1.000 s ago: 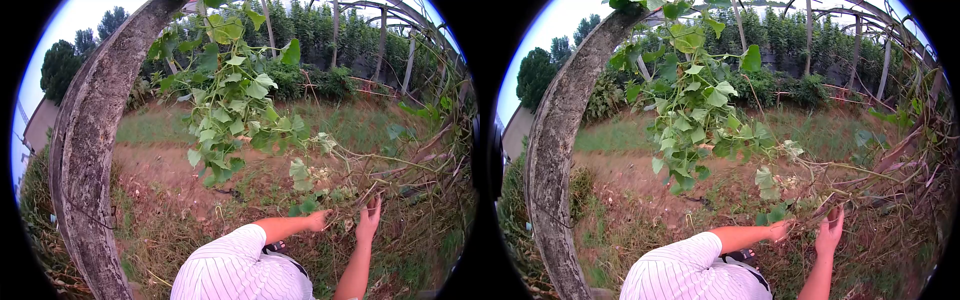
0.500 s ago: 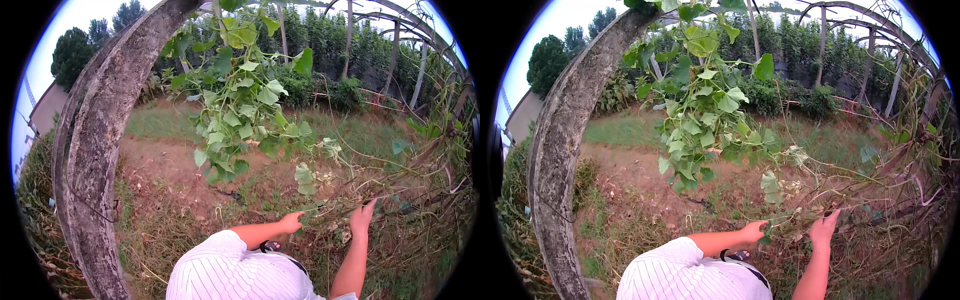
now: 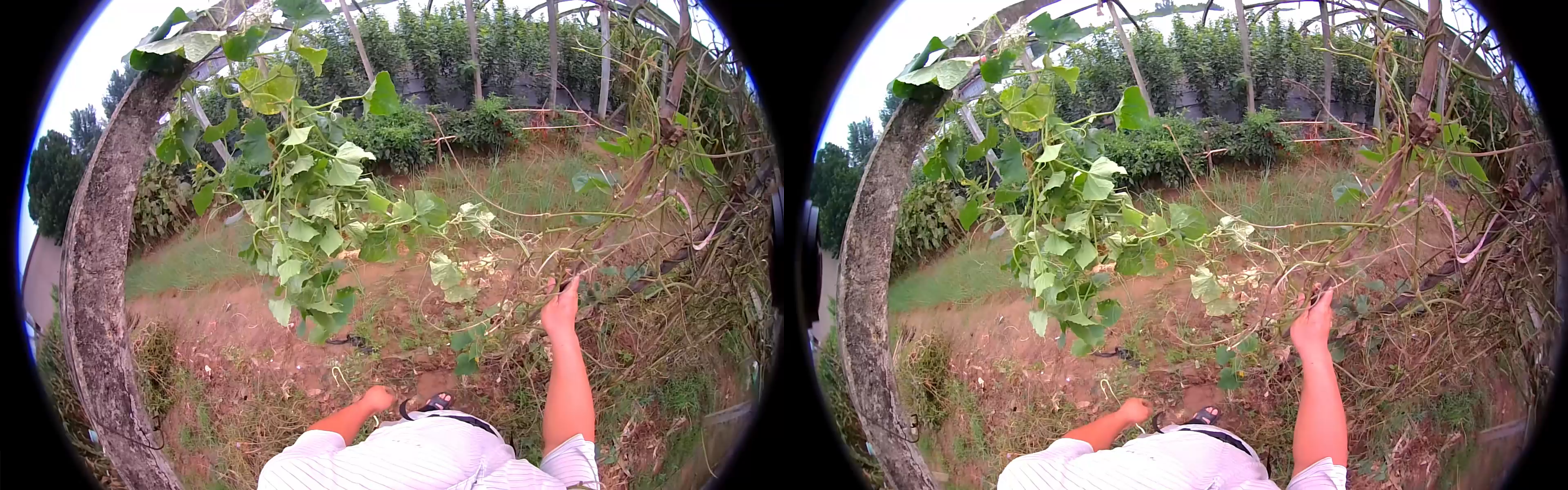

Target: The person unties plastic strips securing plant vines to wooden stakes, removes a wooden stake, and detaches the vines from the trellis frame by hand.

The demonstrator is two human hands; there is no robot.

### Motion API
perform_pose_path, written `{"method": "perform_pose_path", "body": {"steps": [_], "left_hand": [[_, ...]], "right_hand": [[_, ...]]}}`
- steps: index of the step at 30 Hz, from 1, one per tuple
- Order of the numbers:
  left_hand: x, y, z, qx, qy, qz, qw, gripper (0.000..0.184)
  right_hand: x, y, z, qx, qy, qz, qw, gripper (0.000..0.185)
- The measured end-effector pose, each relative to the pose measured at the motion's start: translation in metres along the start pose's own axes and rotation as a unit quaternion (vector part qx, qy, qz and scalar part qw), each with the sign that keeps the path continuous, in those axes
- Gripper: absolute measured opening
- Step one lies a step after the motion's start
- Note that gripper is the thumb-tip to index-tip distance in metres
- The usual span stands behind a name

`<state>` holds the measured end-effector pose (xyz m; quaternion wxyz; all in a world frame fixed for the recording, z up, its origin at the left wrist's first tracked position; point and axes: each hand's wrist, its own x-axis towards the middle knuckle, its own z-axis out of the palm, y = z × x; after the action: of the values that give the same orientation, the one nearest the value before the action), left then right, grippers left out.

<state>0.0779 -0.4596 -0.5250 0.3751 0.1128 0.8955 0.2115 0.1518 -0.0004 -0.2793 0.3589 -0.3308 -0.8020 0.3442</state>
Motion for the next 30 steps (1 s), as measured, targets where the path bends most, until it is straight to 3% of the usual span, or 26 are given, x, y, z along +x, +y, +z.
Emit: {"method": "perform_pose_path", "body": {"steps": [3, 5, 6, 9, 12, 17, 21, 22, 26, 27, 29, 30], "left_hand": [[0.013, 0.022, -0.003, -0.035, -0.013, 0.039, 0.999, 0.033], [0.017, 0.033, -0.008, -0.214, -0.035, -0.034, 0.976, 0.029], [0.022, 0.037, -0.011, -0.181, -0.019, -0.009, 0.983, 0.026], [0.024, 0.042, -0.012, -0.187, -0.016, -0.019, 0.982, 0.027], [0.023, 0.044, -0.007, -0.173, -0.022, -0.018, 0.985, 0.026], [0.019, 0.037, 0.009, -0.149, -0.018, 0.003, 0.989, 0.028], [0.038, 0.018, 0.026, -0.114, -0.042, 0.01, 0.993, 0.031], [0.028, 0.023, 0.021, -0.112, -0.041, 0.009, 0.993, 0.031], [0.01, 0.032, 0.015, -0.135, -0.042, 0.015, 0.99, 0.025], [0.011, 0.028, 0.018, -0.137, -0.039, 0.011, 0.99, 0.025], [0.01, 0.018, 0.021, -0.154, -0.035, 0.025, 0.987, 0.023], [0.01, 0.012, 0.024, -0.154, -0.034, 0.024, 0.987, 0.023]], "right_hand": [[0.0, -0.014, -0.012, 0.007, 0.02, 0.029, 0.999, 0.037], [0.0, 0.01, -0.008, 0.077, 0.034, -0.012, 0.996, 0.04], [0.0, 0.015, -0.01, -0.001, 0.049, -0.024, 0.998, 0.041], [-0.003, 0.024, -0.024, 0.036, 0.03, 0.026, 0.999, 0.046], [-0.008, 0.027, -0.033, 0.063, 0.062, 0.001, 0.996, 0.052], [-0.015, 0.028, -0.046, 0.005, 0.044, 0.046, 0.998, 0.056], [-0.015, 0.041, -0.041, 0.128, 0.006, 0.077, 0.989, 0.072], [-0.012, 0.052, -0.039, -0.048, -0.007, 0.08, 0.996, 0.076], [-0.009, 0.089, -0.016, -0.006, -0.008, 0.095, 0.995, 0.075], [-0.012, 0.085, -0.013, -0.021, 0.034, 0.044, 0.998, 0.056], [-0.016, 0.076, -0.007, -0.03, 0.075, -0.008, 0.997, 0.038], [-0.018, 0.072, -0.006, -0.049, 0.082, -0.017, 0.995, 0.042]]}}
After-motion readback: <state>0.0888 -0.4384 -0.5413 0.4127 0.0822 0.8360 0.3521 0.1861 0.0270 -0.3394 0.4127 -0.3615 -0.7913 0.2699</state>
